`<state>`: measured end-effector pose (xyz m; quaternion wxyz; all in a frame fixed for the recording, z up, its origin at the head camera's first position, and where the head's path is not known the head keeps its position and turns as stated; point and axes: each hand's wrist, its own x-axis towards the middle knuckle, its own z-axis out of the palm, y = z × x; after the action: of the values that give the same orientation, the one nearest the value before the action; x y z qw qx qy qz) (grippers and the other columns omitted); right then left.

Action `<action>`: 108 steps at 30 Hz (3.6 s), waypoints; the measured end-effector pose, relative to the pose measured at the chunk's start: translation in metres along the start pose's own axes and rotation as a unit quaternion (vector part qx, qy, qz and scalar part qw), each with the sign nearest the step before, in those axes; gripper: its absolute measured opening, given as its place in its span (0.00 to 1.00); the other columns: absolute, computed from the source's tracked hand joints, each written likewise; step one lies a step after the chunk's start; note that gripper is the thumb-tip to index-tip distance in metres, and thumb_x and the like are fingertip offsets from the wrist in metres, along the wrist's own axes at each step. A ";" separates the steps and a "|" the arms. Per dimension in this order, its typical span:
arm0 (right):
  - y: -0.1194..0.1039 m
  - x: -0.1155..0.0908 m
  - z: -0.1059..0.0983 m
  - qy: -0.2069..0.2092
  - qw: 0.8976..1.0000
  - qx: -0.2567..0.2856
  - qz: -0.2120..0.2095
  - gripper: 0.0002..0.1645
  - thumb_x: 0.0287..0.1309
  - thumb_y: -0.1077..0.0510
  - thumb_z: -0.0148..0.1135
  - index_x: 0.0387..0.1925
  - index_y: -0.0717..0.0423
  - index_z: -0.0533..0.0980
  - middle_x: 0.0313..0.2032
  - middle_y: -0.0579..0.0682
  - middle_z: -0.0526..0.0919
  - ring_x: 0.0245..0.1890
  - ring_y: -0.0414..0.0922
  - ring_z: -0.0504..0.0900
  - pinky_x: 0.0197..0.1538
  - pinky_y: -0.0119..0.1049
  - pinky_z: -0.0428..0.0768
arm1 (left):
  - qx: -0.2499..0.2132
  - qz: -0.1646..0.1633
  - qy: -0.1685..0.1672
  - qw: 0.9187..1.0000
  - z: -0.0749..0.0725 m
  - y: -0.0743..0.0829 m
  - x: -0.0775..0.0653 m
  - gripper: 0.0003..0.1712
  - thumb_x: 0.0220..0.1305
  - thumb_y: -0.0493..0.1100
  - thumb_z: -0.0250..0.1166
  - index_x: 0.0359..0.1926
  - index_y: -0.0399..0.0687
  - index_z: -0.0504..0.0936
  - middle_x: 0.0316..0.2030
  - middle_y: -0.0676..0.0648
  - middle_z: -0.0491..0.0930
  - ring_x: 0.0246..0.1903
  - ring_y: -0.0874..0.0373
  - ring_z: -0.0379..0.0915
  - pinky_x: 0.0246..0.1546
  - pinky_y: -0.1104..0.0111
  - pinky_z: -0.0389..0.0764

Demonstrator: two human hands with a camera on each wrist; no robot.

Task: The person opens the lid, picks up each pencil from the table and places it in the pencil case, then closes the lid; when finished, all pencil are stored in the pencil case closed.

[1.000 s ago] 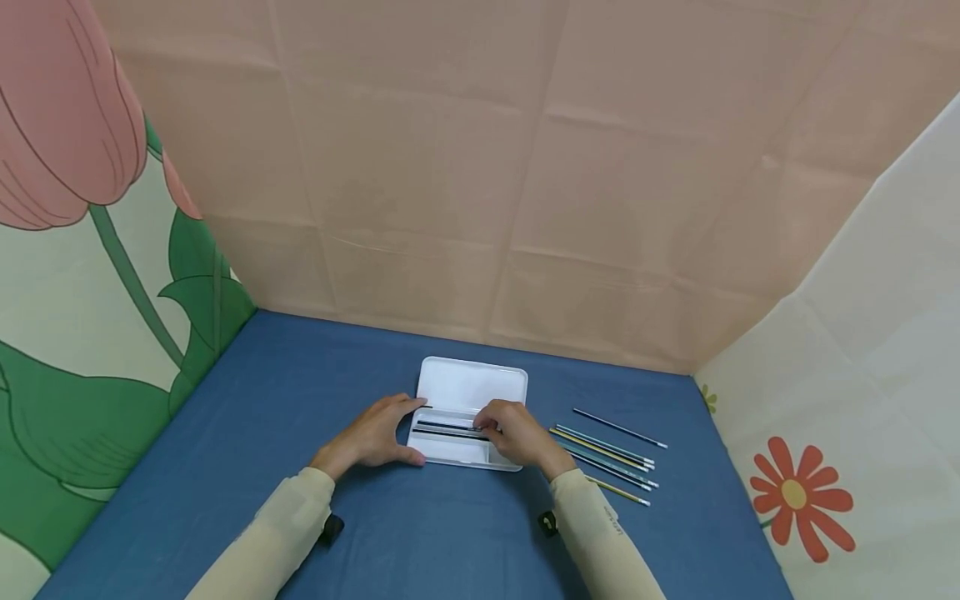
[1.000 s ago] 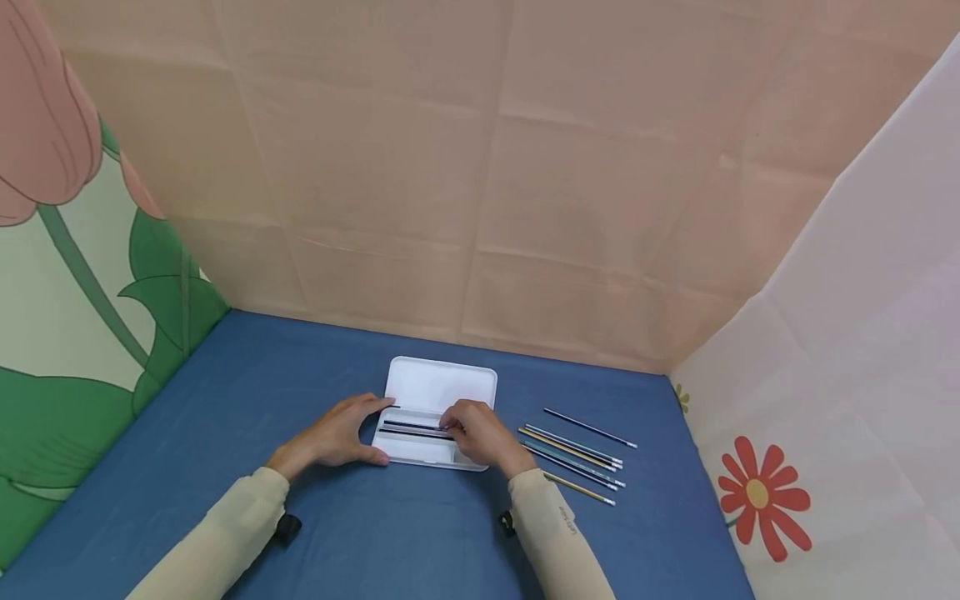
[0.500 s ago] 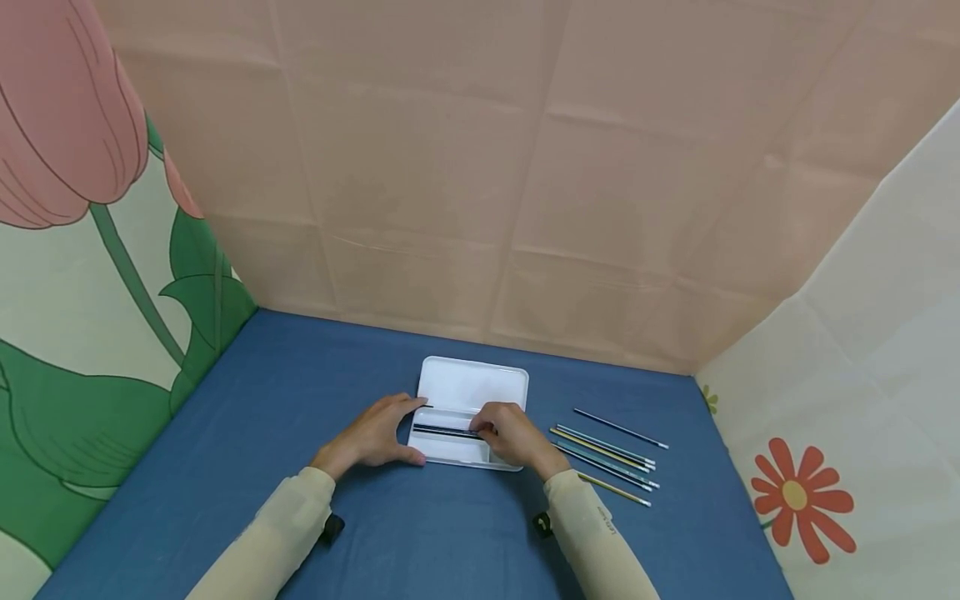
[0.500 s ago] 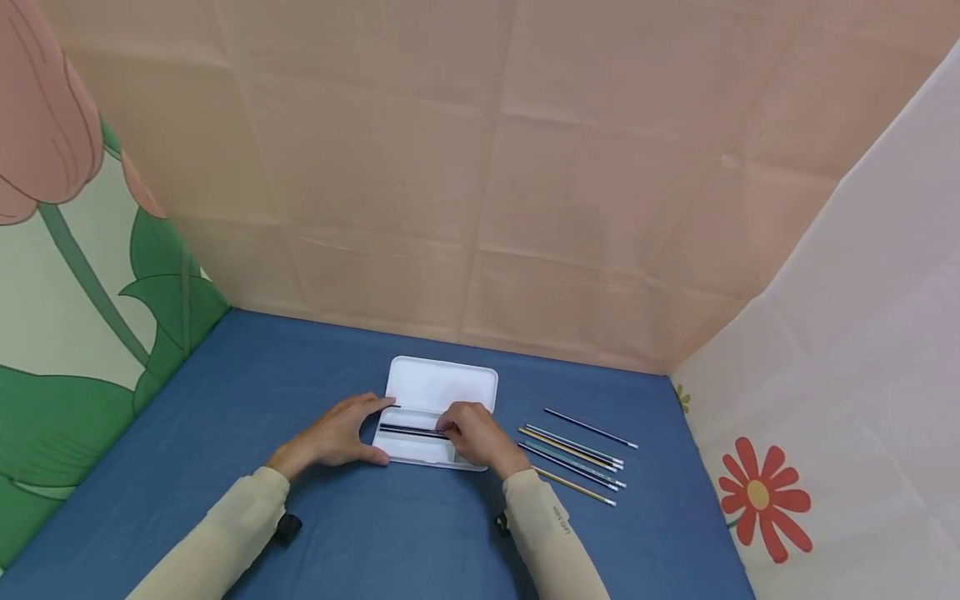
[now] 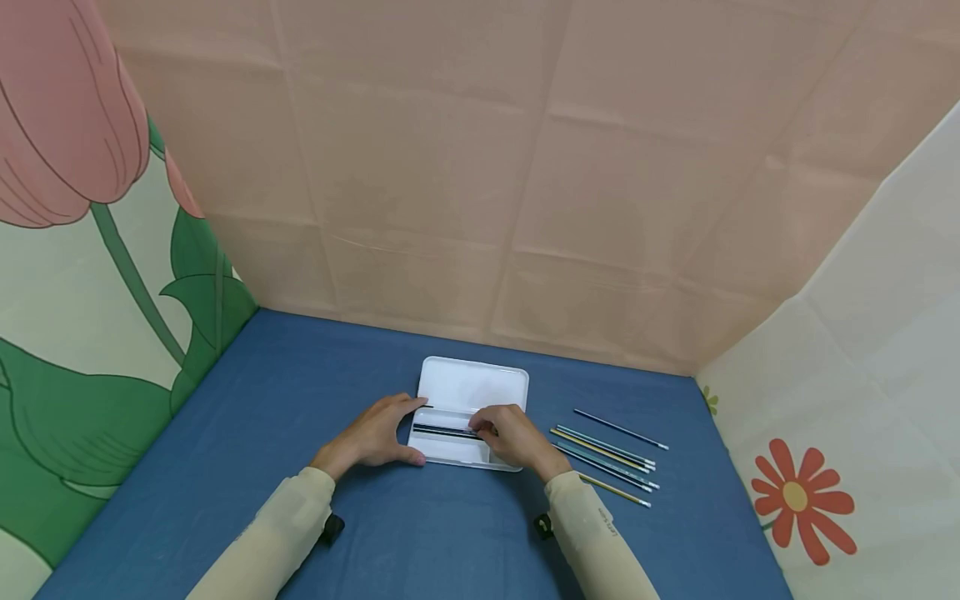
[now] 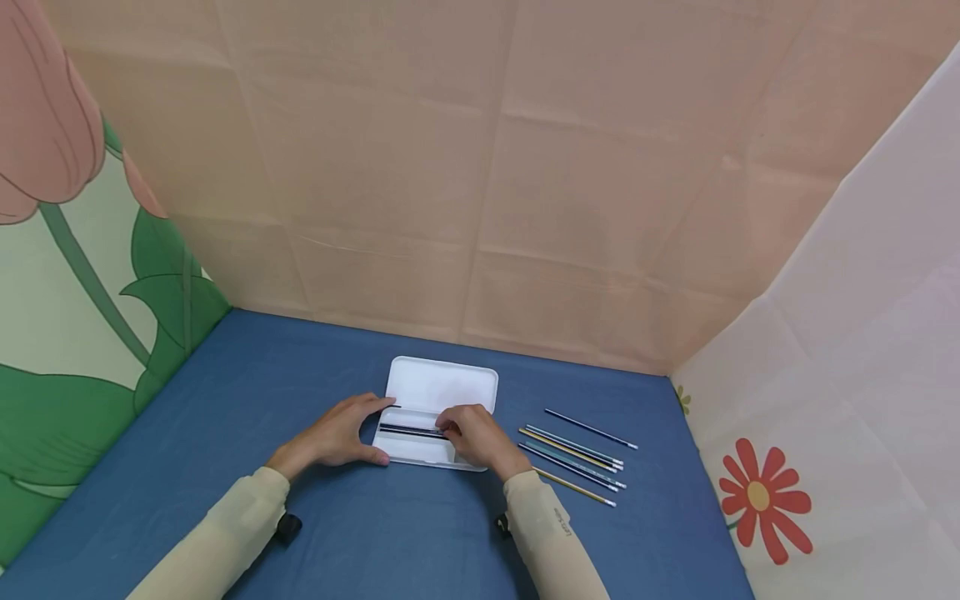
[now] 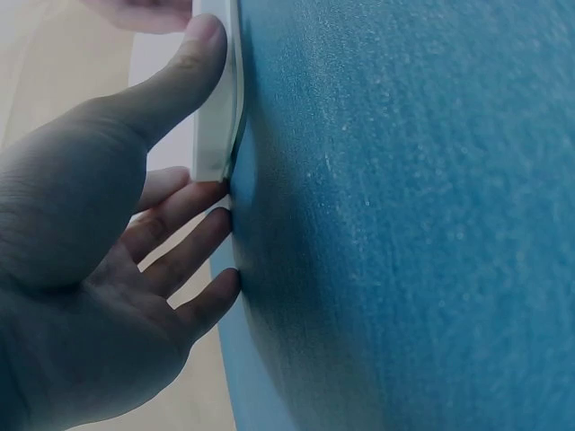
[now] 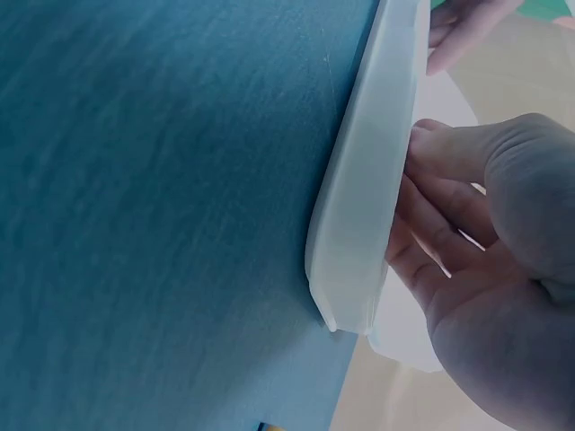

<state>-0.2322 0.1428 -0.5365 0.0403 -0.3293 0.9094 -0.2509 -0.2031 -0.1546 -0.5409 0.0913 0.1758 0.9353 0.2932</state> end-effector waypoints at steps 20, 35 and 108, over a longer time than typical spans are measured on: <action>-0.005 -0.017 -0.012 -0.055 0.997 0.050 0.023 0.25 0.78 0.54 0.73 0.69 0.58 0.84 0.66 0.55 0.91 0.65 0.53 0.89 0.73 0.57 0.85 | -0.003 0.000 0.002 1.000 -0.001 0.000 -0.001 0.58 0.58 0.58 0.89 0.83 0.43 0.73 0.73 0.36 0.79 0.72 0.36 0.76 0.75 0.35 0.77; 0.000 -0.052 -0.023 -0.010 0.996 0.070 0.047 0.40 0.76 0.43 0.74 0.80 0.53 0.75 0.79 0.52 0.80 0.79 0.57 0.78 0.81 0.64 0.76 | -0.002 0.004 0.010 1.000 -0.001 0.001 -0.003 0.58 0.57 0.58 0.90 0.82 0.43 0.74 0.72 0.36 0.80 0.71 0.36 0.77 0.74 0.35 0.77; 0.090 -0.228 -0.062 0.073 0.975 -0.034 0.209 0.26 0.61 0.55 0.87 0.60 0.47 0.88 0.54 0.40 0.93 0.55 0.46 0.92 0.61 0.47 0.90 | -0.009 -0.004 0.011 1.000 -0.001 0.003 -0.004 0.59 0.56 0.57 0.91 0.83 0.45 0.74 0.74 0.36 0.79 0.74 0.35 0.76 0.76 0.34 0.76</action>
<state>-0.1211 0.3698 -0.5467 0.0140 -0.1141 0.9666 -0.2292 -0.1985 -0.1538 -0.5382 0.0832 0.1684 0.9344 0.3028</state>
